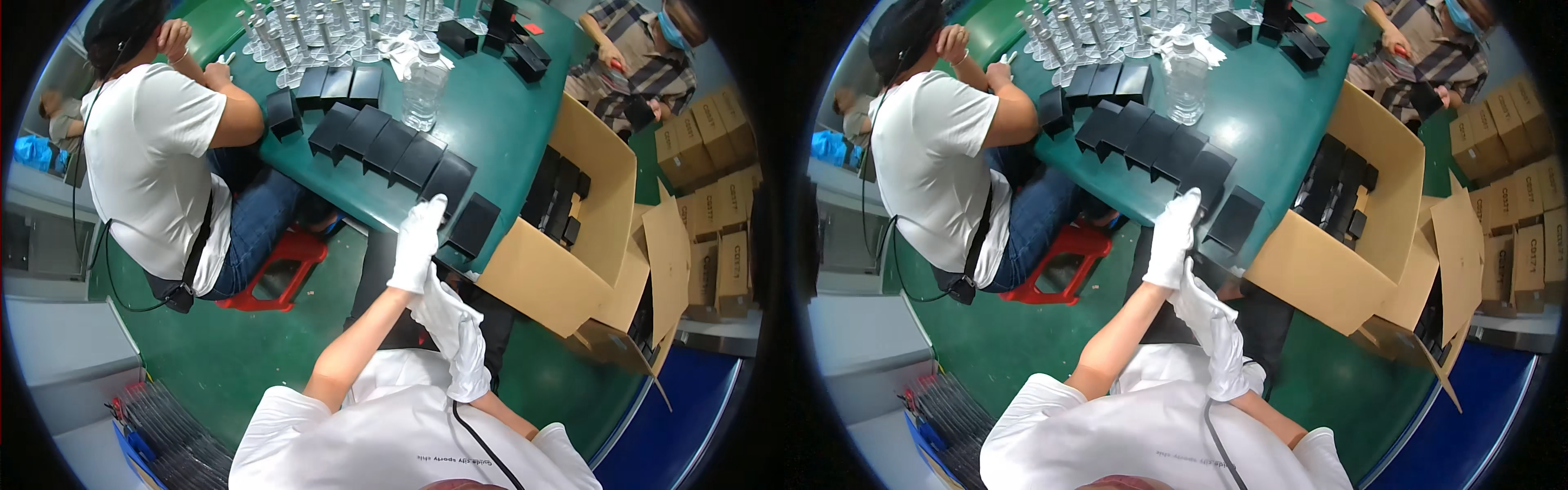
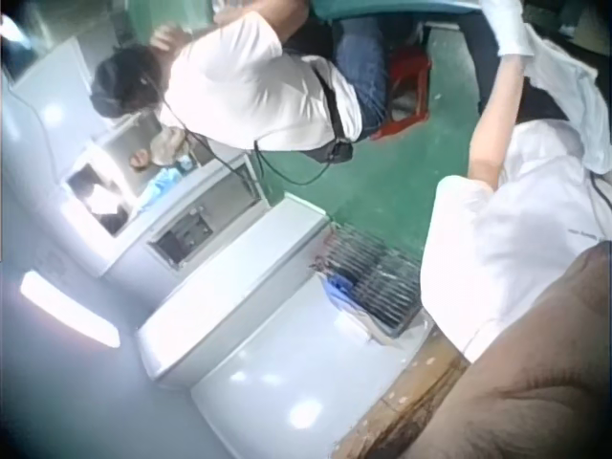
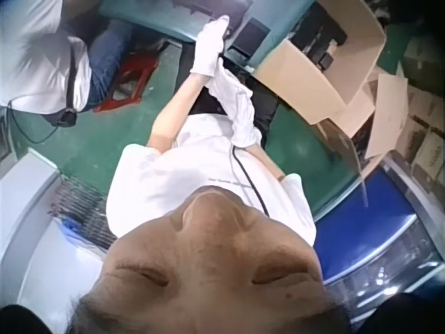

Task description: The person wipes the surfaces of small black rectangular components with a white cloth. They handle the items one at a time, turning them over to clean all sides, and place the cleaned units into a cardboard box.

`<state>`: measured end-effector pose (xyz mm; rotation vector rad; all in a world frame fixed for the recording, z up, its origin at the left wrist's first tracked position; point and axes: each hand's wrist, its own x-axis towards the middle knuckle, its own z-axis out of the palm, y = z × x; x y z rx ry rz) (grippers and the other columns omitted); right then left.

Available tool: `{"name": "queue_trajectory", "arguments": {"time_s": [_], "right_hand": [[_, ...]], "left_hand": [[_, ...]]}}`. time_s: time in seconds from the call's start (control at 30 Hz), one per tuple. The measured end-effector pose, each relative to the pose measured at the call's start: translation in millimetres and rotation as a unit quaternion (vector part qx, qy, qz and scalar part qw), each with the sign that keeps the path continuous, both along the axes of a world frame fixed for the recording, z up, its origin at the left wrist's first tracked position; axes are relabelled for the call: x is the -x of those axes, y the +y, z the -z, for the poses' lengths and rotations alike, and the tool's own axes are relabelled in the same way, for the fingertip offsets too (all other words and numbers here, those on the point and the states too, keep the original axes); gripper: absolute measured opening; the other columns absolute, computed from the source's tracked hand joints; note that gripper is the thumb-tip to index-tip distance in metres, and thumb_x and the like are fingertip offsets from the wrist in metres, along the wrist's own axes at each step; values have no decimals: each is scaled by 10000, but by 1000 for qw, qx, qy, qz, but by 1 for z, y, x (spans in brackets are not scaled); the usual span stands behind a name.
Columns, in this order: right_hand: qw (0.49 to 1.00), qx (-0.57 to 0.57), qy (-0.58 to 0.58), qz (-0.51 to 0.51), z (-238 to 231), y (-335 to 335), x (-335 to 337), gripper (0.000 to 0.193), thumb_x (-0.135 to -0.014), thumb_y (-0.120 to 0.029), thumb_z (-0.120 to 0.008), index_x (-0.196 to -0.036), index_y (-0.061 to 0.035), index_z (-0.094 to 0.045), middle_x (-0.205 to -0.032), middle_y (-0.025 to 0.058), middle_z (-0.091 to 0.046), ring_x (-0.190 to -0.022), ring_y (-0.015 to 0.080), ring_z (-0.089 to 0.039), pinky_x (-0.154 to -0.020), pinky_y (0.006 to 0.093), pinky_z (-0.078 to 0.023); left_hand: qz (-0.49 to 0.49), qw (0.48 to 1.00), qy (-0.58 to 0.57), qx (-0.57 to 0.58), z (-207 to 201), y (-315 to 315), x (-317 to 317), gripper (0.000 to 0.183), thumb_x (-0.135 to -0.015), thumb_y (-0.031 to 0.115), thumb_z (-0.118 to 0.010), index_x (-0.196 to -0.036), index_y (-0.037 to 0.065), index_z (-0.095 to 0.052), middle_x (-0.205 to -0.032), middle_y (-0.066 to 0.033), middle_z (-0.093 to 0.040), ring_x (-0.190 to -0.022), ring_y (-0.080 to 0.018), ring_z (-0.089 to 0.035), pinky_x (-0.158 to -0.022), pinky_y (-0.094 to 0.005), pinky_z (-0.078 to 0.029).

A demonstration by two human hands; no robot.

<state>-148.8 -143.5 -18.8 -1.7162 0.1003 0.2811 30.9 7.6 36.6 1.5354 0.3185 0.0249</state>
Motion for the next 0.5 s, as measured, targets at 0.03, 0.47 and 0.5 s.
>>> {"name": "queue_trajectory", "arguments": {"time_s": [0.03, 0.47, 0.5], "right_hand": [[1000, 4, -6, 3, -2, 1, -3, 500, -977, -270, -472, -1370, 38, -467, -1249, 170, -597, -1076, 260, -598, -910, 365, -474], [916, -324, 3, 238, -97, -13, -69, 511, -1065, -327, -349, -1406, 47, -412, -1345, 152, -544, -1206, 222, -545, -1021, 343, -429], [926, -292, -34, 236, -101, -17, -74, 497, -1061, -305, -368, -1414, 43, -407, -1380, 149, -520, -1240, 216, -524, -1063, 333, -400]], "left_hand": [[11, 1000, -11, 5, 16, 4, -3, 290, -993, 209, -536, -1128, -29, -631, -936, -100, -617, -863, -189, -574, -799, -297, -450], [90, 982, 118, 117, -13, -6, 74, 378, -1038, 323, -435, -998, 21, -659, -606, -4, -544, -470, -63, -475, -483, -210, -365], [108, 969, 181, 130, -14, -12, 67, 376, -1035, 328, -442, -944, 27, -649, -588, -3, -532, -447, -70, -465, -468, -219, -358]]}}
